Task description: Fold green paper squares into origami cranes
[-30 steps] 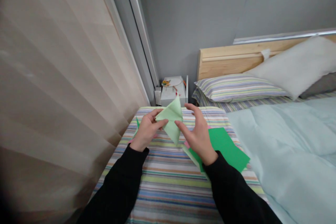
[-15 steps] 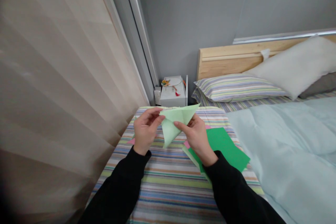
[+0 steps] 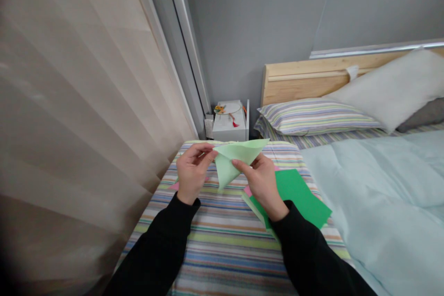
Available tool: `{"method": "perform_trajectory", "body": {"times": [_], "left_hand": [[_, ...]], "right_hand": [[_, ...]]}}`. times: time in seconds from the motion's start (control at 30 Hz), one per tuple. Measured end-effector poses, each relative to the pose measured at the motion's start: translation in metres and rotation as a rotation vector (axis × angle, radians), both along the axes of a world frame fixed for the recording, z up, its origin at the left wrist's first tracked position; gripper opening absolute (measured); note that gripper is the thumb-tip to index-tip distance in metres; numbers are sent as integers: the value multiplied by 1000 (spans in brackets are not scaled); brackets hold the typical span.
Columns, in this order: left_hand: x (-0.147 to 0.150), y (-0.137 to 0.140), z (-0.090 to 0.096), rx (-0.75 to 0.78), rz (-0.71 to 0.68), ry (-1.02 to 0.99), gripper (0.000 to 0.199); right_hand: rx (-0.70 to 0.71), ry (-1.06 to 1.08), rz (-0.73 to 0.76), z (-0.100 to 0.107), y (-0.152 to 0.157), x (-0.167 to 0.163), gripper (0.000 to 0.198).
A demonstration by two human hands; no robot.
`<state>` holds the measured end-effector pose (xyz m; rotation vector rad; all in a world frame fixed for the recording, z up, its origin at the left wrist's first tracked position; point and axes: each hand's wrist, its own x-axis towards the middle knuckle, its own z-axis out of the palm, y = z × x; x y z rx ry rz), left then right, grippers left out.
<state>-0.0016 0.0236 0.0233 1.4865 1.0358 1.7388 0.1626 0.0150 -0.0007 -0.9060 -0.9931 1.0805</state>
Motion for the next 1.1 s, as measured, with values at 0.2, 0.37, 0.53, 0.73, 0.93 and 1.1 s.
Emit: {"method": "perform_trajectory", "body": {"times": [0.2, 0.37, 0.53, 0.73, 0.93, 1.1], "left_hand": [[0, 1, -1, -10, -1, -28, 11], [1, 0, 0, -25, 8, -37, 13], [2, 0, 1, -31, -2, -50, 13], [3, 0, 1, -52, -9, -73, 13], [2, 1, 0, -48, -19, -78, 14], [3, 1, 2, -39, -6, -80, 10]], "right_hand": [[14, -16, 6, -2, 1, 1, 33], [6, -13, 0, 0, 0, 0, 32], [-16, 28, 14, 2, -1, 0, 33], [-26, 23, 17, 2, -1, 0, 34], [-26, 21, 18, 4, -2, -1, 32], [-30, 25, 33, 4, -2, 0, 32]]}}
